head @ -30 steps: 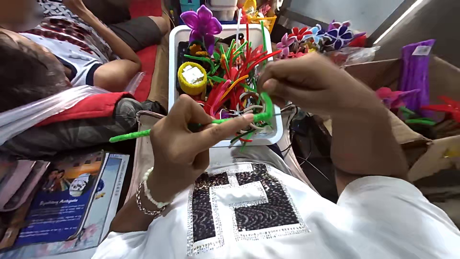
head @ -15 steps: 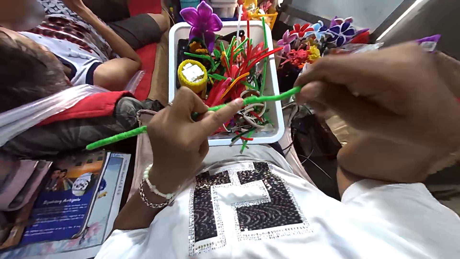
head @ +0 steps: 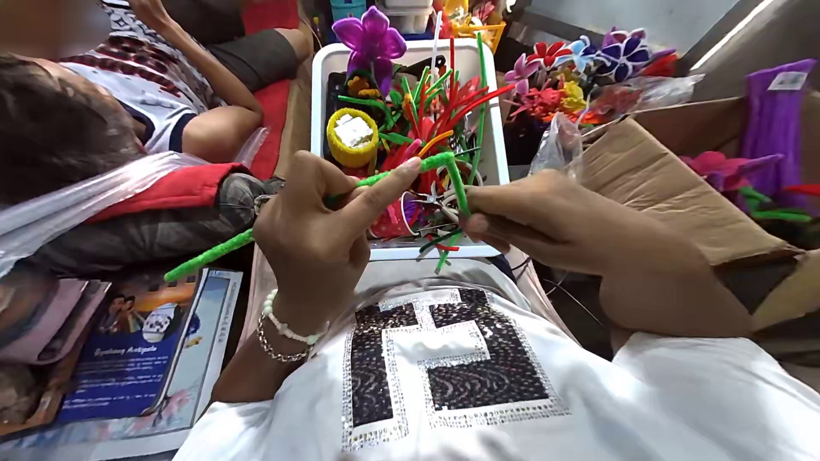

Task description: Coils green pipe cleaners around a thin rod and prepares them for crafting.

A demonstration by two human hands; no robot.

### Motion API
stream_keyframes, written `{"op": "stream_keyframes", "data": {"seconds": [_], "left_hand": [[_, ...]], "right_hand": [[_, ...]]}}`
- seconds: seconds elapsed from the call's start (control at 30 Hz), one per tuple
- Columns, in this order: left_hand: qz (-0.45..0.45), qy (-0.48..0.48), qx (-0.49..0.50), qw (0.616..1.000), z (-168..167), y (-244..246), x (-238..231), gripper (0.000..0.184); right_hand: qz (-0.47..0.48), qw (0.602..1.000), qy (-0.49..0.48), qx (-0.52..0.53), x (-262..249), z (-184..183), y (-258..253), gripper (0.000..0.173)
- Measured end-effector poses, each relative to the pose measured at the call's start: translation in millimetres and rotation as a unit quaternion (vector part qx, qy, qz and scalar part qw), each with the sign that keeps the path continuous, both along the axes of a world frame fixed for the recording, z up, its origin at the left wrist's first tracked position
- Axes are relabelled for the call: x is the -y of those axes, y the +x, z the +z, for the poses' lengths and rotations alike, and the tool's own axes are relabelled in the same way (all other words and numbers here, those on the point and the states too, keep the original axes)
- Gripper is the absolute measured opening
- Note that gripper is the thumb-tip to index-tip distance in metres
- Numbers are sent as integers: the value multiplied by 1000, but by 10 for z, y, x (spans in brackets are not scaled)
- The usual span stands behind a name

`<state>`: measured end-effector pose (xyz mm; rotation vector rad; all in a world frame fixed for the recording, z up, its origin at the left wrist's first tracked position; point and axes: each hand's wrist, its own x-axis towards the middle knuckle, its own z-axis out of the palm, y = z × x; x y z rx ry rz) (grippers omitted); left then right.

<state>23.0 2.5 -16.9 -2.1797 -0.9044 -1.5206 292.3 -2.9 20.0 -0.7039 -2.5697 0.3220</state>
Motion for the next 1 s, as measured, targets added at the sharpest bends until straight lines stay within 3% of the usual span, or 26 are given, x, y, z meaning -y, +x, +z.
{"op": "stream_keyframes", "data": {"seconds": [0.13, 0.3, 0.4, 0.53, 0.73, 0.87, 1.0], "left_hand": [[6, -6, -53, 999, -5, 34, 4, 36], [-87, -25, -72, 993, -2, 35, 31, 35], [-133, -27, -36, 990, -30, 34, 34, 33], [-138, -23, 1, 990, -18, 7, 31, 34], [-66, -18, 7, 998, -32, 29, -7, 35], [-2, -12, -47, 999, -26, 44, -15, 39], [-71, -37, -79, 994, -19, 36, 4, 35]], "right_hand": [[-69, 990, 125, 21, 291, 308, 139, 25], [-113, 976, 187, 5, 157, 555, 203, 30], [-94, 984, 144, -45, -106, 443, 192, 29], [-48, 996, 15, -76, -285, 184, 163, 28], [67, 991, -76, -83, -163, -295, -9, 28], [34, 999, 11, -35, 87, -90, 91, 31], [-66, 989, 128, -27, 292, 252, 238, 30]]}}
